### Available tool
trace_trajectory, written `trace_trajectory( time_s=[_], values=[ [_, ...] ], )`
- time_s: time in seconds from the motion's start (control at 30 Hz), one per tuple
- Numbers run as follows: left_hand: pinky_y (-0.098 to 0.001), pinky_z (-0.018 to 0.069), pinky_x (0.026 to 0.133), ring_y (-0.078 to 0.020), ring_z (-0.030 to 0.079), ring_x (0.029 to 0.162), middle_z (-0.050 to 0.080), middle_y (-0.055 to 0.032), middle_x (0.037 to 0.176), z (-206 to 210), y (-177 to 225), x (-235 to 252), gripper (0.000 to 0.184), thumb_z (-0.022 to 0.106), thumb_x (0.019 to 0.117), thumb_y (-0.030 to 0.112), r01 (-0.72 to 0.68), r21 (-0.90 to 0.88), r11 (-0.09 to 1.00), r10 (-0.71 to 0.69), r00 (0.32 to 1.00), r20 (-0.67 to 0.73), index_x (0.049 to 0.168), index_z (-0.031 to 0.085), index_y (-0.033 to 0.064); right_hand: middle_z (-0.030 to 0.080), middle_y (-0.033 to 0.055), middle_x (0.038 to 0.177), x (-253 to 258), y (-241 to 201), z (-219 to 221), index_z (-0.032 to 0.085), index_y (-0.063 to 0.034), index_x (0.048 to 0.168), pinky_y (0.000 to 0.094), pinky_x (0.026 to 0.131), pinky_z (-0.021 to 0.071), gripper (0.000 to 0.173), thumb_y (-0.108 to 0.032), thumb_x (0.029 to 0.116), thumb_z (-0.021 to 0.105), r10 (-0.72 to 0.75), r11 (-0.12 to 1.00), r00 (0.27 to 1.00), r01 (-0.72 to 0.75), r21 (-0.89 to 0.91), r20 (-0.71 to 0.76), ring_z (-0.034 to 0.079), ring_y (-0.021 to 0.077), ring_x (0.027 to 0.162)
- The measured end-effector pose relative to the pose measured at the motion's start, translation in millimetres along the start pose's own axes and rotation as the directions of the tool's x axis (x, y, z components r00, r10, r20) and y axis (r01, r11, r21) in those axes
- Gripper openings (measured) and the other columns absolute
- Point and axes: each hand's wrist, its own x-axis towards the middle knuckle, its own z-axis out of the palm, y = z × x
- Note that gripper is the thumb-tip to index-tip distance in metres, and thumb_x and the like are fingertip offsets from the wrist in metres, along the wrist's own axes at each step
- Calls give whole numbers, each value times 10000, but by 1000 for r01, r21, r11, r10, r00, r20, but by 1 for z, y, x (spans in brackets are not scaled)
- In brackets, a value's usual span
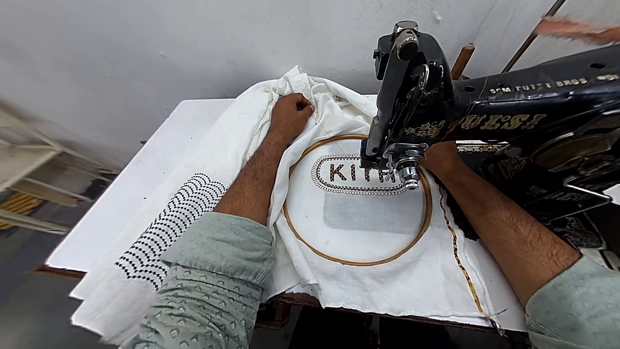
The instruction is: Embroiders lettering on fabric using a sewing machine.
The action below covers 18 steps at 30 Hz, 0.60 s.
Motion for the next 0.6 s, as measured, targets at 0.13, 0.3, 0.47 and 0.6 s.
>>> trace_trajectory(
  time_s=[0.13,0.3,0.47,0.6],
  values=[
    [-468,523,888,-214,681,902,723,-105,971,0,0,0,234,620,1015,245,-1,3,1000,1,1000,1,1072,725,44,629,369,1218,0,2,2,652,116,1178,652,998,409,349,-152,956,682,-19,1000,999,19,1,-31,577,501,1224],
    [-465,524,885,-212,682,899,724,-103,974,0,-1,0,234,618,1016,247,3,5,1000,-2,1000,-2,1071,726,47,631,369,1215,1,2,2,658,113,1168,661,996,408,340,-158,964,678,-7,1000,1000,6,-27,-11,573,510,1228],
    [-463,523,882,-211,680,897,722,-102,970,0,0,0,234,617,1017,245,0,2,1000,0,1000,-1,1072,724,45,623,374,1224,0,-1,0,648,119,1181,656,1003,406,344,-148,966,679,13,1000,1000,-13,-18,8,568,511,1234],
    [-467,524,881,-214,681,898,722,-107,964,0,0,0,228,622,1011,239,-3,-1,1000,3,1000,-3,1065,726,43,626,371,1221,1,1,2,652,116,1176,659,999,404,344,-156,967,678,0,1000,1000,0,-7,-9,568,508,1233]
  ],
)
